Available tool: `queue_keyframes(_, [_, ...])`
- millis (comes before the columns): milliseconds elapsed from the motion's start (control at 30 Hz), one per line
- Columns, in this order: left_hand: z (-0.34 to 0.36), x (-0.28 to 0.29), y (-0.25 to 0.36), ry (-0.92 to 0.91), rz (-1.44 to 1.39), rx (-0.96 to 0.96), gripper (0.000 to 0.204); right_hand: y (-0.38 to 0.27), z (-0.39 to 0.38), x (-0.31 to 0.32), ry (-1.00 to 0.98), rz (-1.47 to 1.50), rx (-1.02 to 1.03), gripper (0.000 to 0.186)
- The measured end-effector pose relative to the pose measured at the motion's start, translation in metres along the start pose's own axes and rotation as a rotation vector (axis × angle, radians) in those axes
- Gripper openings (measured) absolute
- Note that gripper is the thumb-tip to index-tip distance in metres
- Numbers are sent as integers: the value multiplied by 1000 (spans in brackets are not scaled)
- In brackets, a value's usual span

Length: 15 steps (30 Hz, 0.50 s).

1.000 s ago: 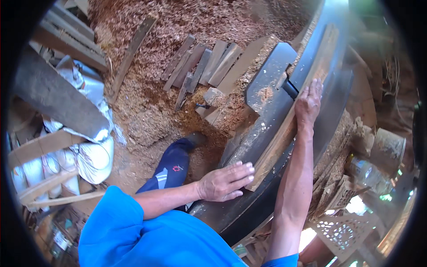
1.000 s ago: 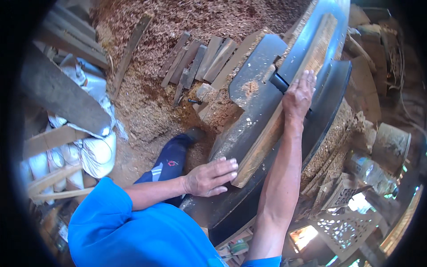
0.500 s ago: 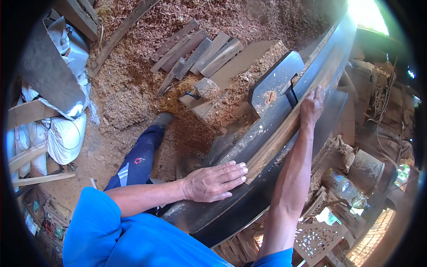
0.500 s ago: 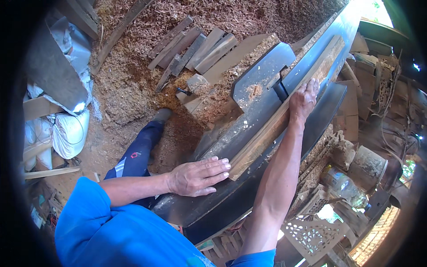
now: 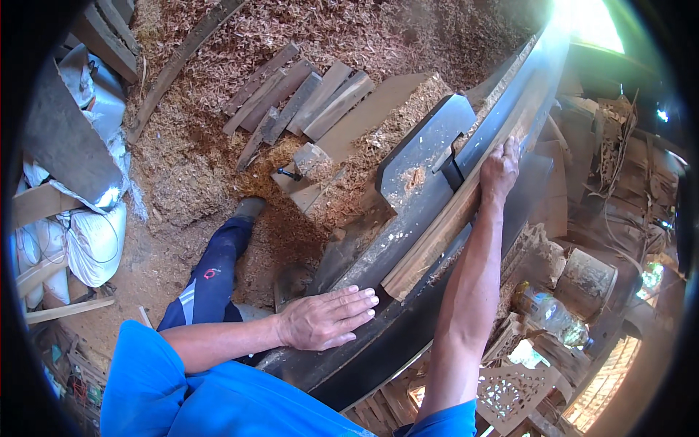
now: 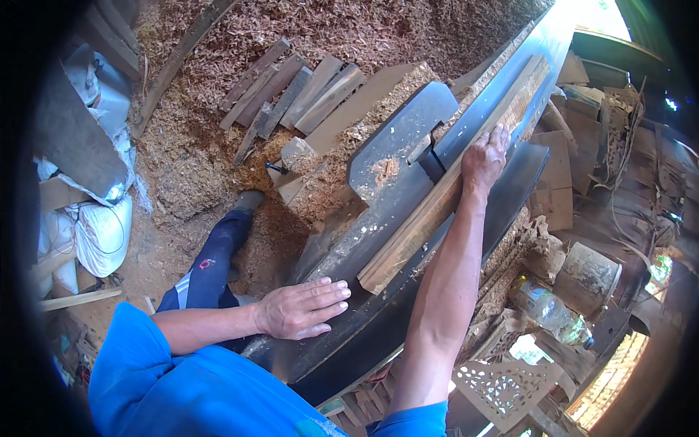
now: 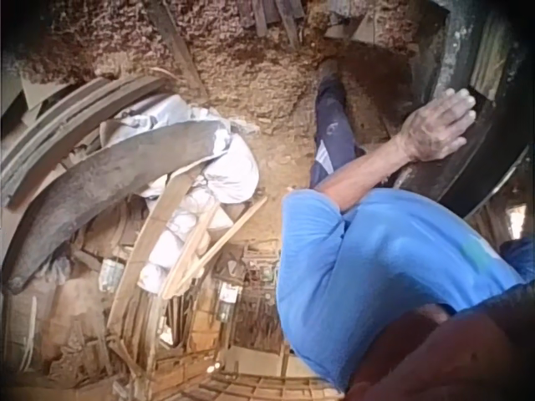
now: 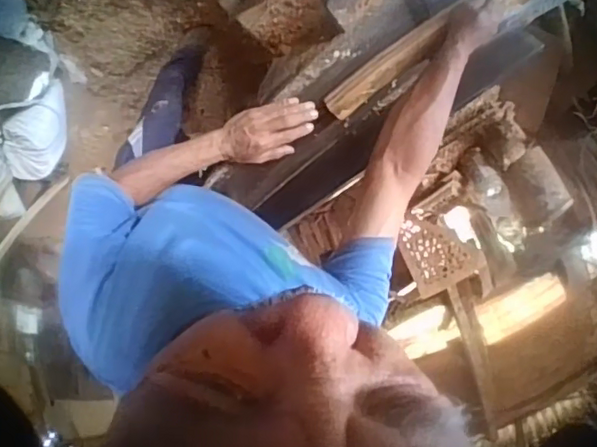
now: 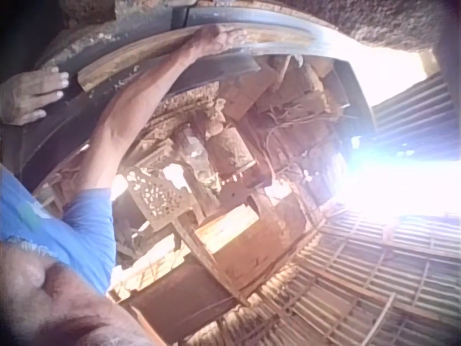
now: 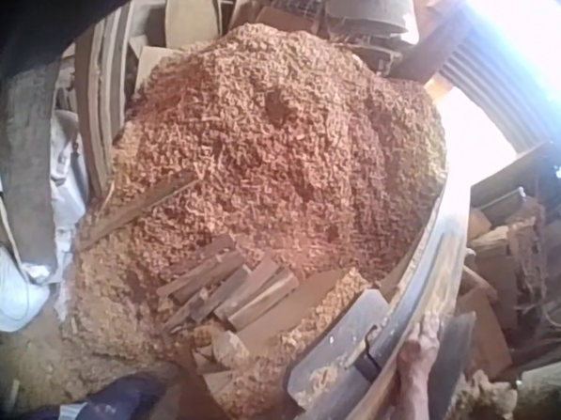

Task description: The person feeds several wood planks through a jointer machine, picks up wood pieces from the floor, and measures a piece of wood with a tape measure.

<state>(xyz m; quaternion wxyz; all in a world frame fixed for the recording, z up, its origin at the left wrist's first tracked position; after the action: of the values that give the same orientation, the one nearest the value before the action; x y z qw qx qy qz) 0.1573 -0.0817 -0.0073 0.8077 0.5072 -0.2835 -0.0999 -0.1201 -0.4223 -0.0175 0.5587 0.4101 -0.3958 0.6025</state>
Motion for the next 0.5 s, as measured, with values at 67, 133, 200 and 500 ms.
queue_keyframes(67, [1,-1,-1,-7,3,-10,55,1,6,3,1,-11,19,41])
queue_keyframes(133, [1,-3,-2,-26,-36,-9,54,6,10,4,11,14,-34,40])
queue_keyframes(200, [2,-3,-3,-28,-41,-13,54,11,16,2,14,-2,-28,40])
queue_keyframes(500, [2,-2,-6,-2,-45,5,51,17,45,-7,1,-71,14,39])
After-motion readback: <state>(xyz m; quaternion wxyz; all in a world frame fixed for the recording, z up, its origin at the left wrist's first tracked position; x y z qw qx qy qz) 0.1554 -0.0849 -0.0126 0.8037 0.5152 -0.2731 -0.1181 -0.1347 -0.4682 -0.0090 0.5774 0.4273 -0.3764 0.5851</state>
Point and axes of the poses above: each hand's wrist, its own z-axis towards the middle knuckle, its own x-axis out of the back of the hand, y = z × x, the point moved 4 cm from there along z, towards the middle knuckle, and after that the axes turned 1 degree about -z, right-handed, at the moved point
